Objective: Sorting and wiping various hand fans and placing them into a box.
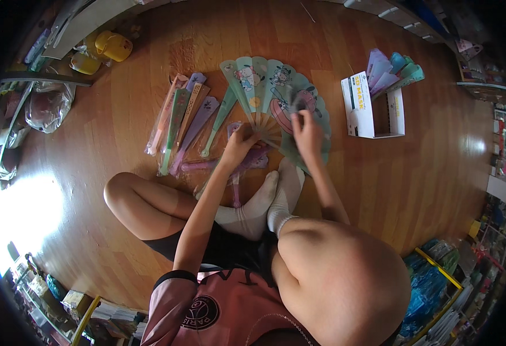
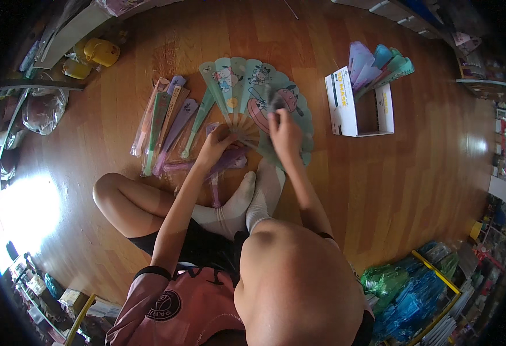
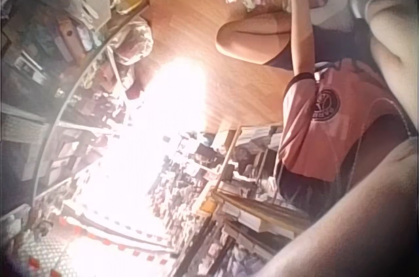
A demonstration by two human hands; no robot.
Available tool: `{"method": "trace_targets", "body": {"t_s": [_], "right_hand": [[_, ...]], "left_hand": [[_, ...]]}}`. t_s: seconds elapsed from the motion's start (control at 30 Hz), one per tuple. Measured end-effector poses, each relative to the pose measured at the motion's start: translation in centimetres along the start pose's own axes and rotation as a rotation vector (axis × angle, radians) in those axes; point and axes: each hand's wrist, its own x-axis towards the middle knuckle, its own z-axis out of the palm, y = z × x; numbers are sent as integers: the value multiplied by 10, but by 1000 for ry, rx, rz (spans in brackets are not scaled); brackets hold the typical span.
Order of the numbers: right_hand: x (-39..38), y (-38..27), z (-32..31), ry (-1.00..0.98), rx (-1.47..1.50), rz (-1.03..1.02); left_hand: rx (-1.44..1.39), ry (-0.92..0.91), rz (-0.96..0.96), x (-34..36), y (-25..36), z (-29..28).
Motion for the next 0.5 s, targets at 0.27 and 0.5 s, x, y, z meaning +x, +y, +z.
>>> {"method": "trace_targets", "body": {"t_s": [0.27,0.5], "right_hand": [[-17,-46,23,-52,81,-255],[-42,33,-21,58,-65,12]], "left_hand": [[53,51,68,-1,-7,-5],[51,-11,11,-2,1,-1]]}}
